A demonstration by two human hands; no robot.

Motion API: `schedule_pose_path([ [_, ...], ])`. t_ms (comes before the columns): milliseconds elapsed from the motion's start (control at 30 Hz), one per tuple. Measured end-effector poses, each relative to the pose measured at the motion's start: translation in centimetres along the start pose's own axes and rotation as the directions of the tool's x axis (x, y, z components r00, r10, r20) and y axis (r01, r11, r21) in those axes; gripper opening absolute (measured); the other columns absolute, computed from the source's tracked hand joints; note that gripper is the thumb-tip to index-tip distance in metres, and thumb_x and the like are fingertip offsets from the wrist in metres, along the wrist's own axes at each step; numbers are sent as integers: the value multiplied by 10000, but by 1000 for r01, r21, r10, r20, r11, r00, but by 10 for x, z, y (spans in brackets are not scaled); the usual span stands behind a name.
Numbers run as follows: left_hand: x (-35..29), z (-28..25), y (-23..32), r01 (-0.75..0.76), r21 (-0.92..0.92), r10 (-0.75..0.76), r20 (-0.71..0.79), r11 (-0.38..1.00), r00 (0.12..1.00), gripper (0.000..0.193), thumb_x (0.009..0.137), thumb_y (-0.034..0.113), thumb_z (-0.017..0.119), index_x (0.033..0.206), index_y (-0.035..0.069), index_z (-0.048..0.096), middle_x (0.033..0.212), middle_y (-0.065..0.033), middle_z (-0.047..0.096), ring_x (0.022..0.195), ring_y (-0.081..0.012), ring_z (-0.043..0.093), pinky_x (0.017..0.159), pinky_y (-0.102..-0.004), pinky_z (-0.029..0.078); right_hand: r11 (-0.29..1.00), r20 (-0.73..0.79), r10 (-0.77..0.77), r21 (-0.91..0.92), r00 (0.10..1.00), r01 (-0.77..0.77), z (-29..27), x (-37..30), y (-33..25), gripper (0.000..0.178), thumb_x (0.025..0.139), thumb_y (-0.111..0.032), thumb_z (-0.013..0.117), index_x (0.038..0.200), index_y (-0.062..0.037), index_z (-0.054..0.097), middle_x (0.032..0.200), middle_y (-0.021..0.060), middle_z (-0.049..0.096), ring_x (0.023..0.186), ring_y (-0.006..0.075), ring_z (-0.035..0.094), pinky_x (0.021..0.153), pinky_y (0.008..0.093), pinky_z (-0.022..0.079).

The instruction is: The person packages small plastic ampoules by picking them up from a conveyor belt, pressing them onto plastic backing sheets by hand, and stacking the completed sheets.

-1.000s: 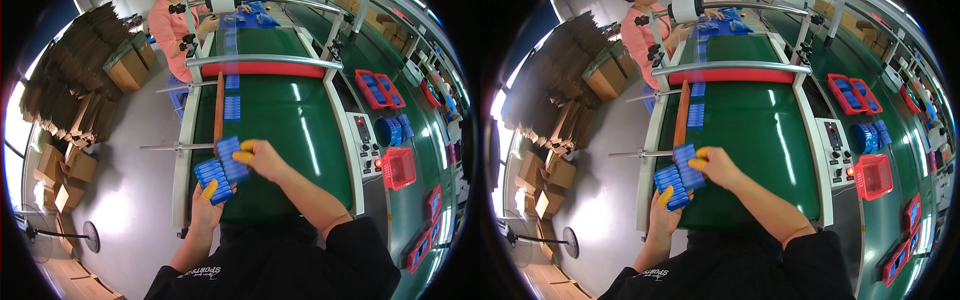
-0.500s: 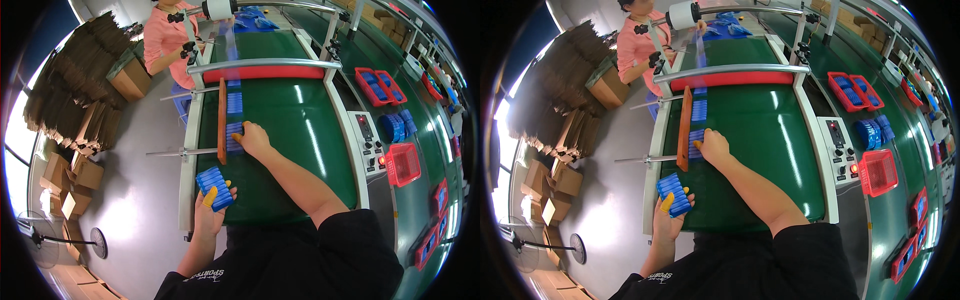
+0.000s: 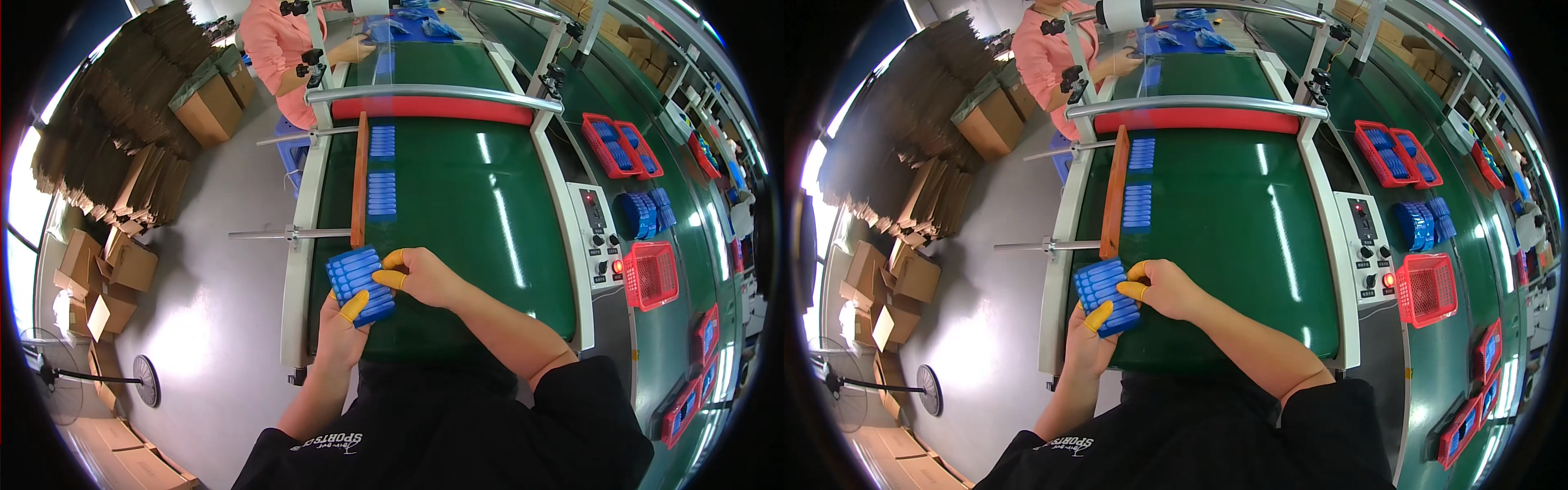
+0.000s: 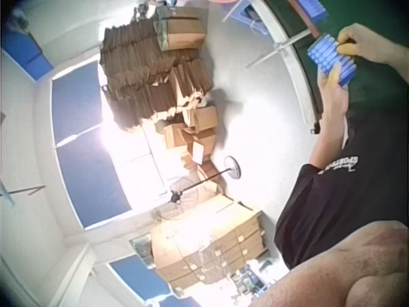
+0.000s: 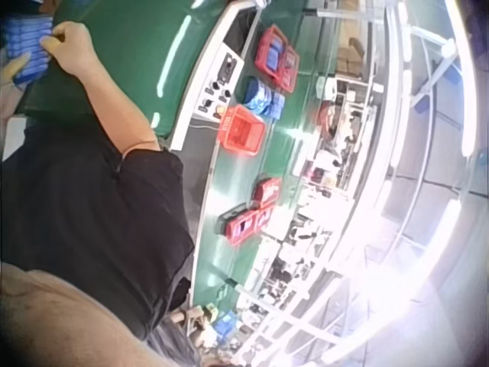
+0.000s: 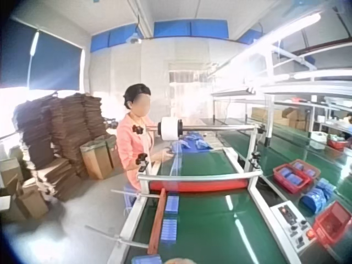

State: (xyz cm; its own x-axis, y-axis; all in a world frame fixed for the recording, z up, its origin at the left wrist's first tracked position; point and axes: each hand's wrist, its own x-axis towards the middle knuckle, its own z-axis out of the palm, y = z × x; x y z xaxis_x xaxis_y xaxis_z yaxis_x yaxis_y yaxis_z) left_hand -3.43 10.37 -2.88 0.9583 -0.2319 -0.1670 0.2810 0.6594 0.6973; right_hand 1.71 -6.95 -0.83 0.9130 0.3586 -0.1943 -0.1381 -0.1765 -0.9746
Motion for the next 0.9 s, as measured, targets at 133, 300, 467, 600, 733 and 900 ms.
schedule_pose_path([
  [133,1,-1,-3,-31,30,34,-90,999,995,352,920,91,549,1256,20,470,1185,-152,587,1046,-307,617,902,-416,513,995,-101,-97,-21,990,95,3,2,7,229,865,-132,677,970,66,631,798,97,647,723,144,618,640,273,501],
  [300,-8,-8,4,12,-35,-17,-138,999,990,348,940,161,545,1244,15,461,1193,-189,575,1064,-375,602,893,-457,514,979,-272,31,204,962,26,-26,24,4,253,874,-127,660,1034,63,611,729,45,611,566,101,554,491,245,455],
  [467,-14,-8,8,-26,-20,23,-155,999,988,379,947,208,544,1251,5,445,1193,-223,568,1063,-403,596,885,-477,518,1000,-373,1,5,928,1,-29,50,17,439,857,-151,675,1196,82,524,711,79,609,579,119,578,470,261,462],
  [600,-15,-8,8,-6,-19,3,-150,1000,989,384,947,212,546,1254,5,441,1186,-221,572,1054,-399,602,884,-474,519,909,-424,-181,-416,888,-14,-17,70,24,420,833,-154,673,1174,59,552,807,192,666,757,300,670,664,390,526],
  [733,-17,-8,8,-18,12,19,-155,1000,988,393,946,220,550,1251,0,438,1182,-220,574,1043,-393,609,881,-469,522,829,-417,-155,-547,895,-112,-19,72,19,468,830,-237,676,1176,55,554,837,200,671,818,335,666,717,413,522],
  [900,-17,-8,10,-17,6,18,-166,1000,986,392,941,208,553,1251,-4,438,1181,-219,575,1041,-392,610,884,-469,521,818,-503,-179,-553,846,-156,-31,65,5,541,830,-315,688,1173,75,535,783,171,664,758,316,664,677,398,518],
])
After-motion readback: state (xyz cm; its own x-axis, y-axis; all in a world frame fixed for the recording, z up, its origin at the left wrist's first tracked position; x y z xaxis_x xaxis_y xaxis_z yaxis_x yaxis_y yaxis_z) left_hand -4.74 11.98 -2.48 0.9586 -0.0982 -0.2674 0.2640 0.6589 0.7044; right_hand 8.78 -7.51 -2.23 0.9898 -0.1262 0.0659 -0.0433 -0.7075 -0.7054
